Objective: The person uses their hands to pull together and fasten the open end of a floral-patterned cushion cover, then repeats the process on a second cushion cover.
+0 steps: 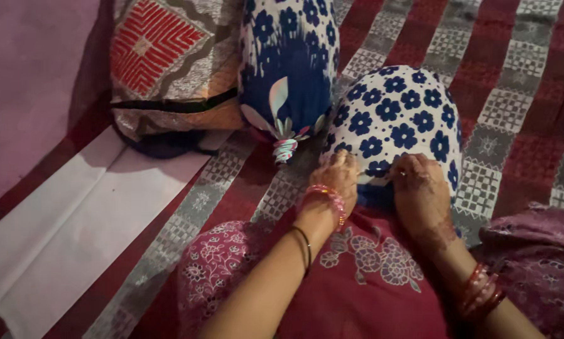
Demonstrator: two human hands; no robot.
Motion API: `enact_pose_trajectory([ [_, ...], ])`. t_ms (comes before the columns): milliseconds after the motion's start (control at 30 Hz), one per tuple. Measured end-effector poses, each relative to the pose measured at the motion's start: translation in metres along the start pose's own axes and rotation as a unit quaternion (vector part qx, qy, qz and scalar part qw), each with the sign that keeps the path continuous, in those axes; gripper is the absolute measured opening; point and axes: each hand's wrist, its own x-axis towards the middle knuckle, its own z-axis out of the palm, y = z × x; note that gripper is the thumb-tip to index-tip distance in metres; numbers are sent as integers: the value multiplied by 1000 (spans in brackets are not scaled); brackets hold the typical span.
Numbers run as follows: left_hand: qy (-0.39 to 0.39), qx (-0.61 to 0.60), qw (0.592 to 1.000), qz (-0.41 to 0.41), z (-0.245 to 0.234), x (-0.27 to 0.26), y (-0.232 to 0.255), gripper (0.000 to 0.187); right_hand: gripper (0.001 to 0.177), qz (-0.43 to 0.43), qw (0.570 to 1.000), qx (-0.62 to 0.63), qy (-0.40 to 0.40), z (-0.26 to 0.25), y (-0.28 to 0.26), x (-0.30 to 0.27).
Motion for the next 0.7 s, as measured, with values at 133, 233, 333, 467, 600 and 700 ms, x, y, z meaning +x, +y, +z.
enact_pose_trajectory([
  [133,112,-38,992,53,1,-10,-7,30,16,74,997,27,-24,-4,-5,1],
  [233,-37,-128,991,-24,2,-6,-9,27,22,162,982,38,-89,-4,-8,5],
  [333,-49,-118,992,-22,13,-4,-14,29,26,193,972,94,-97,0,-6,8],
  [467,-71,-126,989,-31,21,1,-20,29,21,109,987,40,-113,8,3,10],
  [600,-52,-153,987,8,18,5,-18,26,21,55,990,12,-133,18,17,7],
  [700,-126,-147,979,-58,3,4,-10,29,21,60,984,-5,-167,18,18,7],
])
